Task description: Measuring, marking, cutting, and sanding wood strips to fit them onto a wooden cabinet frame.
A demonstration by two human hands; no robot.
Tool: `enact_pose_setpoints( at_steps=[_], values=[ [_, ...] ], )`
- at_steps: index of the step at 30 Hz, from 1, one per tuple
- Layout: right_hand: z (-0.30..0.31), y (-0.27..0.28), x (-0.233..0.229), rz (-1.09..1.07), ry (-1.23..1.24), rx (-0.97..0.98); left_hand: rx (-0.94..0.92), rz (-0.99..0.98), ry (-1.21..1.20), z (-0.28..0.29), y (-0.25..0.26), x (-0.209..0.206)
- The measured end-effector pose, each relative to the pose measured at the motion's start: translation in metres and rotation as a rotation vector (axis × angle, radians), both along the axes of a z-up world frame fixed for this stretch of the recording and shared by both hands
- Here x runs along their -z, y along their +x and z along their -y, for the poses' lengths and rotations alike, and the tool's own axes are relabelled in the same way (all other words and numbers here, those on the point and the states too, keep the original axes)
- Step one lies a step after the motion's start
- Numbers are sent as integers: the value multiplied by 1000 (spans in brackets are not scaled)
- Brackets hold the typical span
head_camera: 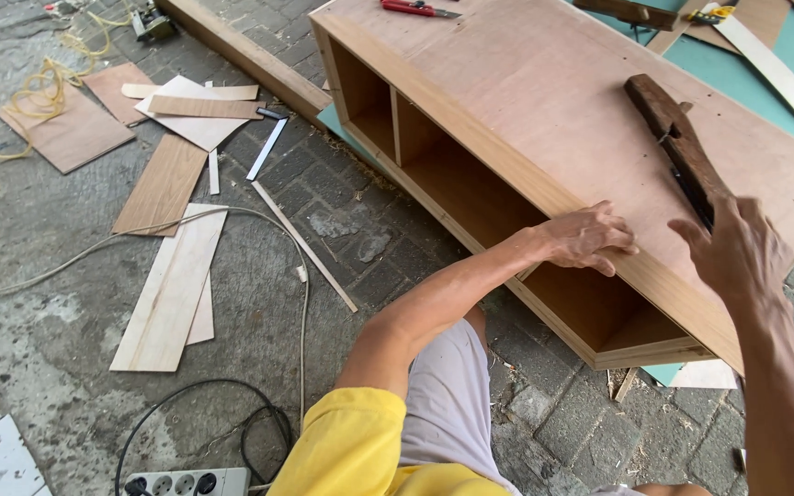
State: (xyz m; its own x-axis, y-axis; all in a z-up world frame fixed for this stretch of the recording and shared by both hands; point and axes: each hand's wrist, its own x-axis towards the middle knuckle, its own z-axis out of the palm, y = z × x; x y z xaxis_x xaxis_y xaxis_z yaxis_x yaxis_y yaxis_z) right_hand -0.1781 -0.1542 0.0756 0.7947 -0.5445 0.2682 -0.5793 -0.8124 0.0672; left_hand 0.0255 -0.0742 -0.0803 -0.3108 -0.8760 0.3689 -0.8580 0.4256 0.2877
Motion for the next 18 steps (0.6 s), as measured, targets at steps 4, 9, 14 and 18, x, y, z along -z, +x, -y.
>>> enact_pose_setpoints(
  at_steps=[4, 9, 14, 18],
  values=[
    [-20, -62, 23, 114, -6, -352, -49, 147, -159, 11, 2, -7],
    [-40, -116, 23, 39, 289, -110, 4, 274, -160, -6, -1, -55],
    [-23, -147, 56, 205, 199, -243, 0, 295, -175, -22, 5, -114],
    [-29, -133, 46, 299, 330, -256, -217, 654, -202, -2, 25, -114]
  ],
)
